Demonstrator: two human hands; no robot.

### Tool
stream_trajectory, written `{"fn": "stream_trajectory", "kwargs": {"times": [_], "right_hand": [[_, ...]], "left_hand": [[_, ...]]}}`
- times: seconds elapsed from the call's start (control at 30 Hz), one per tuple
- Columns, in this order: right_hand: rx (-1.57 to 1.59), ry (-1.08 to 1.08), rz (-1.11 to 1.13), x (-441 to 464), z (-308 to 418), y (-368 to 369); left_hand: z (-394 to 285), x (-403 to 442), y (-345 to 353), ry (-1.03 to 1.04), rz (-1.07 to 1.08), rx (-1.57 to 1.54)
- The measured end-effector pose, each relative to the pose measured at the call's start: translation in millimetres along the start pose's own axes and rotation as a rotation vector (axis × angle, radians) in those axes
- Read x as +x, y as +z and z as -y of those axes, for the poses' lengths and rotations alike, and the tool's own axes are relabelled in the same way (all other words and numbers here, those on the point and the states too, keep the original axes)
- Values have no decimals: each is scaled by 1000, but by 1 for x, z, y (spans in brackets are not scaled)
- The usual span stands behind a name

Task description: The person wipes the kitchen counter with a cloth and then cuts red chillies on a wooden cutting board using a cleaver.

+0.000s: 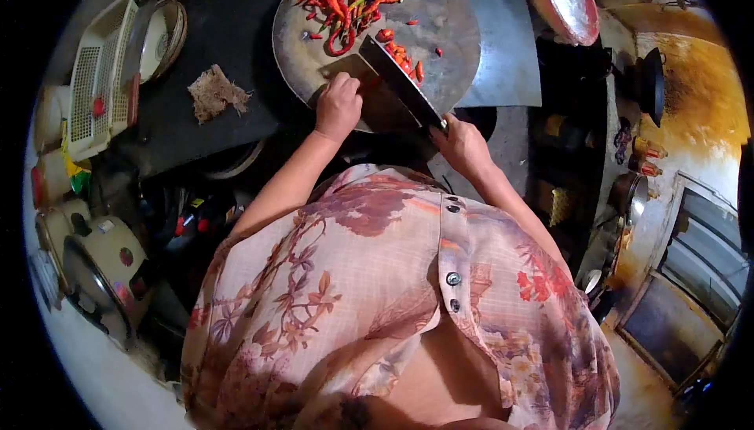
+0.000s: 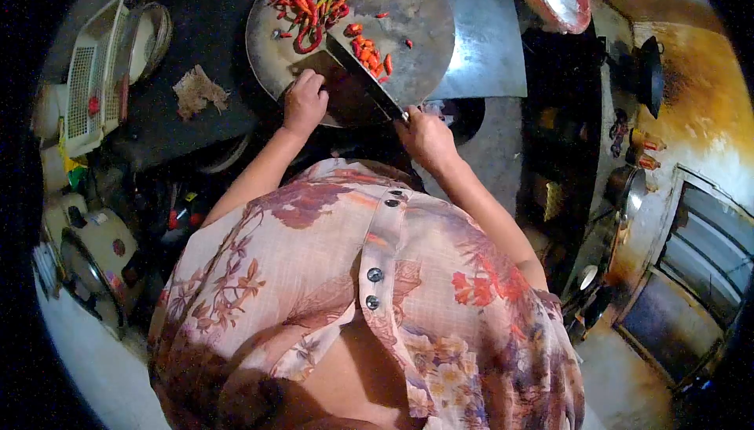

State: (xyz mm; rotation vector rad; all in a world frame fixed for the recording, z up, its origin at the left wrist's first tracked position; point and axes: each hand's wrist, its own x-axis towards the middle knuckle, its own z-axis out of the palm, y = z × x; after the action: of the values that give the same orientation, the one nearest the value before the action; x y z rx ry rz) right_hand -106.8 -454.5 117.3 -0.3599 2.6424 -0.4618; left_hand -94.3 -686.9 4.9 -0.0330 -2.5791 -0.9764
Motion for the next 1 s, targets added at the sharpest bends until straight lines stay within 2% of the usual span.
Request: {"fn": "stream_trajectory", "kwargs": {"times": [0.13,0.27,0.3,0.43,0.53,0.6,0.73,0.83,0.9,1.0], "right_hand": [[53,16,16,-7,20,-27],[-24,-36,-26,2,1,2],[-39,57,37,5,4,3],[40,11,20,-3,18,-23],[39,-15,-27,-6,15,-12],[-65,-15,36,1,11,0],[11,-22,30,-6,25,-20],[22,-40,30,-4,26,-15],[-48,-64,29,-1,19,-1],[21,-91,-7,-1,15,-5]], "left_hand": [[0,2,0,25,-14,7],[0,-1,4,-26,21,24],[-2,1,6,-10,8,23],[-3,1,1,32,-22,-8],[-1,-9,0,-14,-24,-36],[-2,-12,-5,53,-13,-73],[-2,-10,-12,69,77,-17],[-8,-10,-23,85,-10,-59],[-3,-14,-22,103,10,-34],[0,-11,-20,144,-9,0]]}}
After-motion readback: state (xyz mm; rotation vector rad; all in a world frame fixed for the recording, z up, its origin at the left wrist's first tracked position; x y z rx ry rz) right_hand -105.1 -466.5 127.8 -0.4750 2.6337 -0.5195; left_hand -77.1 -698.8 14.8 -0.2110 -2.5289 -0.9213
